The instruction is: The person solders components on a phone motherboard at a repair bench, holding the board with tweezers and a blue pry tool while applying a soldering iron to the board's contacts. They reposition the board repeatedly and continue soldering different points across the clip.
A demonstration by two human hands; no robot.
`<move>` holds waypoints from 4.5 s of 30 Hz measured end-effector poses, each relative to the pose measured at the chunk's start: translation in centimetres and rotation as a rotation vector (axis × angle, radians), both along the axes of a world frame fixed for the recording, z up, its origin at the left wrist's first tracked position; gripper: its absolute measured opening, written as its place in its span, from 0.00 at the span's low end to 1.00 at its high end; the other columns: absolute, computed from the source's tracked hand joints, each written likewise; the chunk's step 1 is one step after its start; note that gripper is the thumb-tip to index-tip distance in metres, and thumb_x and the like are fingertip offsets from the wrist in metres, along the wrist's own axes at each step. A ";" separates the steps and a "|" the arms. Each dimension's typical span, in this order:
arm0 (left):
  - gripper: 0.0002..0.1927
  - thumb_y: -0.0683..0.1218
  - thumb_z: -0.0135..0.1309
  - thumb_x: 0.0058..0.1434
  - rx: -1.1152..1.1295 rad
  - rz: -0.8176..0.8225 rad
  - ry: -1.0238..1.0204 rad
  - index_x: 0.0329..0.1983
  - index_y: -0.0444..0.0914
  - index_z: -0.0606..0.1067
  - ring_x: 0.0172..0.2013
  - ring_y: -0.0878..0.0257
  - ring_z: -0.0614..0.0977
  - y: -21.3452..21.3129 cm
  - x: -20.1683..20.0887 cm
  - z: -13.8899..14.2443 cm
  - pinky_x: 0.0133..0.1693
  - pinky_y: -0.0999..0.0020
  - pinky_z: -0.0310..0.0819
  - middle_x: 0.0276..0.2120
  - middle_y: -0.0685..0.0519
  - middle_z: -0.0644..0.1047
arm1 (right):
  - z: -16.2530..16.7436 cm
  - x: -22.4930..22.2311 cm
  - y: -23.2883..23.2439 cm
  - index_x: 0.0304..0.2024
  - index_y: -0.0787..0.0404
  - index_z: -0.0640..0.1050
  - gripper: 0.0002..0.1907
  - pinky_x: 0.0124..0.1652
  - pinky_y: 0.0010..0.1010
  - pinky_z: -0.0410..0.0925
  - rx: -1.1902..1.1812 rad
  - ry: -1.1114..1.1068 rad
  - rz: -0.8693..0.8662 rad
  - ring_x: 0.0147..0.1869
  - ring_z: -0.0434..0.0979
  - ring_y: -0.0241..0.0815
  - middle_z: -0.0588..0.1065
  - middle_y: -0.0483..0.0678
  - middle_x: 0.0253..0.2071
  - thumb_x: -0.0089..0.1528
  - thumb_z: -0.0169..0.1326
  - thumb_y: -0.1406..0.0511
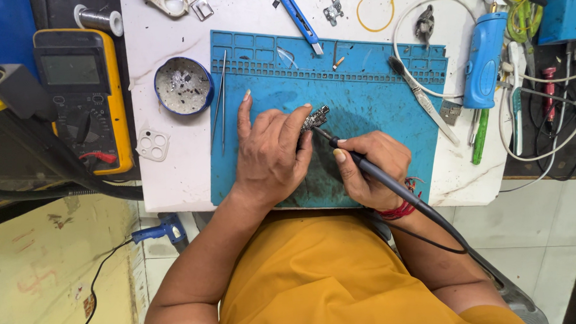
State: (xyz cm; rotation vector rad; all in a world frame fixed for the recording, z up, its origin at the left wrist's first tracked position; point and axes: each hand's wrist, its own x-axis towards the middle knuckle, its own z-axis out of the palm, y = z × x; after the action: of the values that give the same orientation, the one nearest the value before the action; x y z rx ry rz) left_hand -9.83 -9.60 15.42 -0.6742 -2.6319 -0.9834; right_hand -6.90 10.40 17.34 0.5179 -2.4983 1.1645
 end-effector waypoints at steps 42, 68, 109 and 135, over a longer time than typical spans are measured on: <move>0.25 0.43 0.62 0.63 0.006 -0.003 0.008 0.63 0.38 0.70 0.46 0.57 0.79 -0.2 0.0 -0.1 0.73 0.42 0.44 0.38 0.54 0.77 | 0.2 0.2 -0.2 0.40 0.66 0.78 0.05 0.34 0.34 0.68 0.012 -0.006 -0.036 0.31 0.78 0.48 0.78 0.53 0.32 0.63 0.62 0.71; 0.25 0.42 0.62 0.64 0.004 0.001 0.011 0.63 0.38 0.70 0.46 0.57 0.79 -0.1 0.2 -0.2 0.73 0.43 0.44 0.37 0.54 0.77 | 0.1 0.5 -0.2 0.38 0.66 0.78 0.05 0.34 0.34 0.68 0.014 0.020 -0.061 0.30 0.78 0.48 0.78 0.52 0.31 0.63 0.62 0.71; 0.25 0.43 0.62 0.64 0.005 -0.001 -0.002 0.63 0.38 0.70 0.46 0.57 0.79 -0.1 0.2 -0.2 0.73 0.43 0.45 0.37 0.54 0.77 | -0.1 0.6 -0.1 0.38 0.65 0.79 0.05 0.34 0.34 0.68 0.023 0.028 -0.060 0.31 0.78 0.48 0.79 0.52 0.32 0.62 0.62 0.71; 0.25 0.42 0.61 0.64 0.014 -0.010 0.013 0.64 0.37 0.69 0.46 0.56 0.79 0.0 0.1 0.1 0.73 0.42 0.46 0.38 0.54 0.77 | 0.3 0.3 -0.1 0.39 0.65 0.79 0.06 0.34 0.34 0.69 0.032 0.004 -0.024 0.31 0.78 0.49 0.78 0.52 0.32 0.62 0.63 0.71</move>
State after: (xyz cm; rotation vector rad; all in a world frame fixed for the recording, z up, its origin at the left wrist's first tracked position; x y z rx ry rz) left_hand -9.72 -9.64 15.53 -0.6891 -2.6098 -0.9961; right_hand -6.56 10.28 17.62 0.4959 -2.5166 1.1155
